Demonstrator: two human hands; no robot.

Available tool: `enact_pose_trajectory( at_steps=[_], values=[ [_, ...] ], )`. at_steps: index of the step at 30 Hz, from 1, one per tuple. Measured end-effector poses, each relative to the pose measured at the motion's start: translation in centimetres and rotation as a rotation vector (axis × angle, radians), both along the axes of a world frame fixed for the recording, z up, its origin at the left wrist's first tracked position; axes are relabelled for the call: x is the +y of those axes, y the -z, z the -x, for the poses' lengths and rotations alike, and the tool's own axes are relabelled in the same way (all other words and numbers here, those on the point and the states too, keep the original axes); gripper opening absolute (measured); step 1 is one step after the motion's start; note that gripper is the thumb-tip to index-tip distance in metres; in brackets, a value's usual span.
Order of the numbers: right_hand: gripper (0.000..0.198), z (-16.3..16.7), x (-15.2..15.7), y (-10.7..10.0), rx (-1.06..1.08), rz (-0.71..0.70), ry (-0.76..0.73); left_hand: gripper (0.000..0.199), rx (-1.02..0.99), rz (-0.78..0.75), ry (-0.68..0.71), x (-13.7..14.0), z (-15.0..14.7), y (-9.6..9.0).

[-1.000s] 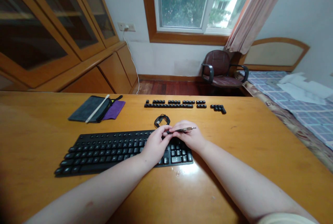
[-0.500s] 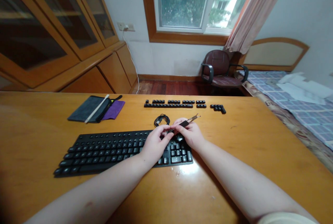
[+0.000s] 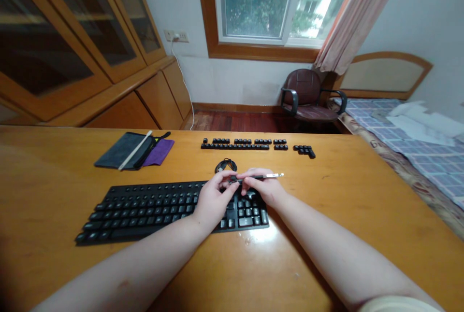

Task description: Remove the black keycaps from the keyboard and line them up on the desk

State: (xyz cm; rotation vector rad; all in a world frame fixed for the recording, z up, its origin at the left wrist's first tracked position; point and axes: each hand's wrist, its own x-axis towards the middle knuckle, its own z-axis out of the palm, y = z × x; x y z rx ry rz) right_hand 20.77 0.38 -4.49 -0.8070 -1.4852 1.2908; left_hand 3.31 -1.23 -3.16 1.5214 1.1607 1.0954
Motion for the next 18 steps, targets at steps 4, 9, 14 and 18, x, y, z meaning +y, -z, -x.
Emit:
enact_pose_trajectory(
  at_steps=[4,9,14,18],
  values=[
    [0.019,0.2,-0.2,-0.3,0.021,0.056,0.009,0.022,0.007,-0.001,-0.011,0.0,0.0,0.0],
    [0.017,0.3,-0.2,-0.6,0.021,0.01,-0.001,0.023,0.027,-0.023,-0.032,0.0,0.0,-0.1],
    [0.021,0.2,-0.2,-0.8,0.017,-0.01,-0.033,0.021,0.072,-0.05,-0.018,-0.1,-0.1,-0.6],
    [0.021,0.1,-0.2,-1.1,-0.003,-0.049,-0.063,0.021,0.105,-0.061,-0.022,-0.1,0.0,-0.8]
  ],
)
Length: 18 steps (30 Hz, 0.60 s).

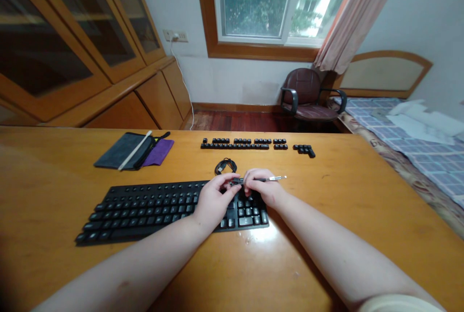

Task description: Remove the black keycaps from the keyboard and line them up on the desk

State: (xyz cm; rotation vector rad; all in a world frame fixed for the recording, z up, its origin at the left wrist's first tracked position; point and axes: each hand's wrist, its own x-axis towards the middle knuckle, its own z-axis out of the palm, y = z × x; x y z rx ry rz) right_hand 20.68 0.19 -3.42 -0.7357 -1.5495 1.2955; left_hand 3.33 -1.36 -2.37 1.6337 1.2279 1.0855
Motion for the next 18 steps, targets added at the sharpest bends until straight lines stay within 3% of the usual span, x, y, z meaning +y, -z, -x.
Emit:
enact_pose_trajectory(
  at_steps=[10,18],
  values=[
    [0.023,-0.08,0.18,-0.37,-0.043,-0.023,-0.033,0.021,0.058,-0.057,0.014,-0.2,0.05,-0.3],
    [0.021,0.07,0.11,0.4,0.042,0.118,-0.063,0.028,0.073,-0.122,0.101,-0.09,0.25,0.31]
  ],
)
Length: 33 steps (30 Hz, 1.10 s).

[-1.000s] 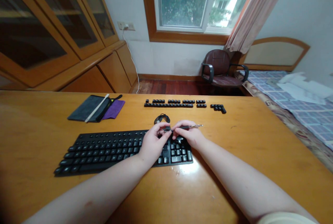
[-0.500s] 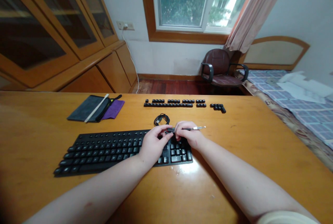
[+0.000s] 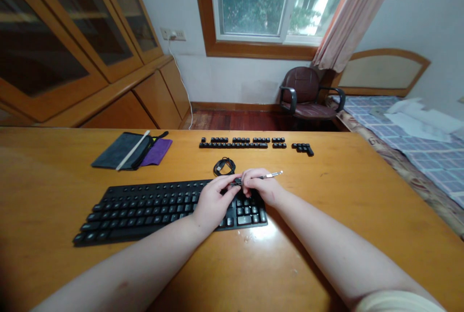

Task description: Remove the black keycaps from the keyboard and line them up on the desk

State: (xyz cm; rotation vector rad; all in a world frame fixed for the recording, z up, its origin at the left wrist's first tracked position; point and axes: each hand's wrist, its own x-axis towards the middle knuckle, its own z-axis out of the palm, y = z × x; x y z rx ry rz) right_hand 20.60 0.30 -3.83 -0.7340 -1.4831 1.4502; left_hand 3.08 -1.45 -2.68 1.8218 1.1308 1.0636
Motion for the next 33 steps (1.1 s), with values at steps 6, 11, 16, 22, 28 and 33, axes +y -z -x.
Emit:
enact_pose_trajectory(
  at_steps=[6,11,16,22,28,33],
  values=[
    [0.018,0.0,0.0,-0.5,-0.049,-0.024,0.001,0.029,0.006,-0.02,0.018,0.0,0.0,0.2],
    [0.022,0.2,-0.3,-1.1,-0.139,-0.115,0.035,0.026,0.031,-0.02,-0.007,-0.2,0.0,0.5],
    [0.024,0.4,-0.5,-1.3,-0.191,-0.196,0.058,0.023,0.06,-0.024,-0.015,-0.3,0.0,0.4],
    [0.026,0.8,-0.8,-1.7,-0.221,-0.259,0.022,0.02,0.082,-0.011,-0.041,-0.1,0.0,0.3],
    [0.024,0.5,-0.7,-1.1,-0.14,-0.15,0.097,0.027,0.014,-0.007,-0.013,-0.1,0.0,-0.2],
    [0.025,0.3,-0.4,-0.8,-0.096,-0.089,0.133,0.027,-0.119,0.068,0.079,0.0,0.2,-0.2]
  ],
)
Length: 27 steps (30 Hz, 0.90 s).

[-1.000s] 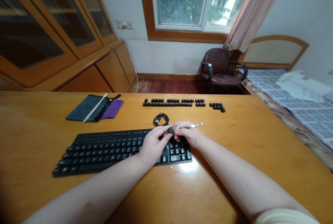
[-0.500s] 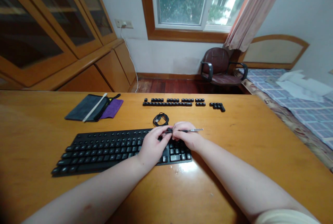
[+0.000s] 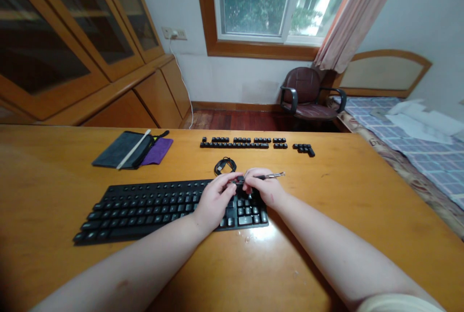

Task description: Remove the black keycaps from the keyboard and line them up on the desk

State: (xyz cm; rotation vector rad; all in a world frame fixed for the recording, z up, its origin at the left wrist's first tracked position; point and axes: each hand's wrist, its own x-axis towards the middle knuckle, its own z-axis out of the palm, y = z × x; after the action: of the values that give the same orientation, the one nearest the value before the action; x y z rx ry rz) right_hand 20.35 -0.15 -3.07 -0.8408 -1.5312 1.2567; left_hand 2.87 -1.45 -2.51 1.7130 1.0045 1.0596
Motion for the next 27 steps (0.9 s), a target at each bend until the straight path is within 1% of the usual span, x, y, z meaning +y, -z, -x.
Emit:
enact_pose_trajectory(
  at_steps=[3,7,9,11,13,15,18,23,25,27],
  values=[
    [0.026,0.2,-0.1,-0.2,-0.048,-0.02,-0.043,0.022,-0.069,0.116,-0.024,0.2,-0.1,0.2],
    [0.025,0.2,-0.1,-0.3,-0.101,-0.043,-0.065,0.017,-0.188,0.247,-0.018,0.4,-0.4,0.0],
    [0.028,0.2,0.0,0.0,-0.096,-0.057,-0.086,0.016,-0.233,0.272,-0.057,0.4,-0.5,-0.1],
    [0.036,0.0,0.0,0.3,-0.06,-0.093,-0.104,0.017,-0.26,0.279,-0.12,0.5,-0.5,-0.2],
    [0.047,-0.1,0.1,0.5,-0.016,-0.137,-0.096,0.018,-0.284,0.283,-0.17,0.5,-0.6,-0.2],
    [0.053,-0.2,0.1,0.5,-0.003,-0.158,-0.073,0.017,-0.322,0.292,-0.188,0.6,-0.7,0.0],
    [0.043,-0.3,0.1,0.0,-0.03,-0.175,-0.015,0.017,-0.376,0.299,-0.172,0.7,-0.8,0.4],
    [0.018,-0.6,0.0,-0.4,-0.064,-0.236,0.16,0.024,-0.401,0.261,-0.158,0.6,-0.9,0.8],
    [0.013,-0.9,-0.2,-0.3,-0.16,-0.27,0.214,0.026,-0.37,0.232,-0.136,0.4,-0.9,0.8],
    [0.013,-1.1,-0.3,-0.2,-0.319,-0.338,0.225,0.028,-0.34,0.201,-0.109,0.3,-0.8,0.9]
  ],
)
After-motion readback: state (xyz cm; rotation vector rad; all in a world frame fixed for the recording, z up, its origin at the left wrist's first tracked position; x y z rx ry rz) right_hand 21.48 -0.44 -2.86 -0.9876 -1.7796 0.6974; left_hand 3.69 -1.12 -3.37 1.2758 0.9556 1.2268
